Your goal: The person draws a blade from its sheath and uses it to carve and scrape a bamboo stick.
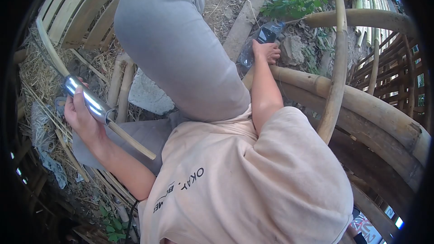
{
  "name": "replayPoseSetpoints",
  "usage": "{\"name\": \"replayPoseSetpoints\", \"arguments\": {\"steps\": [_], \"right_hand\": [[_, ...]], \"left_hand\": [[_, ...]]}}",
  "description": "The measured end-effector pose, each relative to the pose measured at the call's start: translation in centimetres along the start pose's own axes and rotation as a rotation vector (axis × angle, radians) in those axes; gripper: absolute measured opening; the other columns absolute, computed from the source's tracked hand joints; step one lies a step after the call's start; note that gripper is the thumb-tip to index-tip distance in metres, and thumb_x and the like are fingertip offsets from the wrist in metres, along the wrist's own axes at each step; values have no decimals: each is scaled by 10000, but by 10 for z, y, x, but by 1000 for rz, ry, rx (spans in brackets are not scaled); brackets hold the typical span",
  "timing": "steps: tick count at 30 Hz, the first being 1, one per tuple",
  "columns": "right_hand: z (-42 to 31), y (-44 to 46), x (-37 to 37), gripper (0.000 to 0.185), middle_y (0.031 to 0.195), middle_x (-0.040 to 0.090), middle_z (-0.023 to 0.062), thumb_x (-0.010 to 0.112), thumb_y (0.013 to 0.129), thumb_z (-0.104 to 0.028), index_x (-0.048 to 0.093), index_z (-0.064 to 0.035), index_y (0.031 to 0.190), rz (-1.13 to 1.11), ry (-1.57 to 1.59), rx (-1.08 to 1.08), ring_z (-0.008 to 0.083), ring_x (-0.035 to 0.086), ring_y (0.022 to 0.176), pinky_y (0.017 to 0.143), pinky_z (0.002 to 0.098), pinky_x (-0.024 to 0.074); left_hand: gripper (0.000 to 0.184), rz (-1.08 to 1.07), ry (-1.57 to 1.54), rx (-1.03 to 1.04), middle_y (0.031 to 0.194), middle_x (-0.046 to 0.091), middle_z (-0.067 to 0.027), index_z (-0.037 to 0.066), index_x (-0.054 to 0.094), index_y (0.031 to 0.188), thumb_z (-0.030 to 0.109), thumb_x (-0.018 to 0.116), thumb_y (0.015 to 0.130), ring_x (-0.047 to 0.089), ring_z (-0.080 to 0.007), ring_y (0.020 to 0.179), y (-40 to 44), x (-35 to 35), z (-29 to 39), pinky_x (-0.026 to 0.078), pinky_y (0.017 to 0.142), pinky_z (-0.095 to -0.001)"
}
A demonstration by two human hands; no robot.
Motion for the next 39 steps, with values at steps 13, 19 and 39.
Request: {"name": "replayPoseSetpoints", "arguments": {"steps": [13,19,39], "right_hand": [[4,4,4,998,1397,417,169,841,649,-550,397,-48,1389,10,25,-47,345,388,1335,1057,527,390],[7,6,9,1028,1406,404,168,845,636,-579,387,-36,1380,12,14,-54,349,376,1339,1048,532,390],[-50,-185,-46,421,778,701,122,668,938,-381,687,29,842,-979,-142,-1228,215,684,777,738,340,529]], "left_hand": [[321,18,24,-12,979,648,-73,-56,639,1155,200,642,960,604,-106,868,1,-3,0,462,760,-233],[319,-2,16,2,974,643,-65,-57,639,1156,193,635,958,588,-96,840,0,-2,-1,447,744,-226],[335,10,-59,7,945,647,-59,-62,651,1134,218,642,950,591,-84,821,0,-9,5,446,731,-218]]}}
Point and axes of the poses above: each hand's wrist, its own y-axis towards the middle knuckle, its own x-axis out of the palm, z = x × y, the point moved 4 cm from there along y, towards the middle knuckle
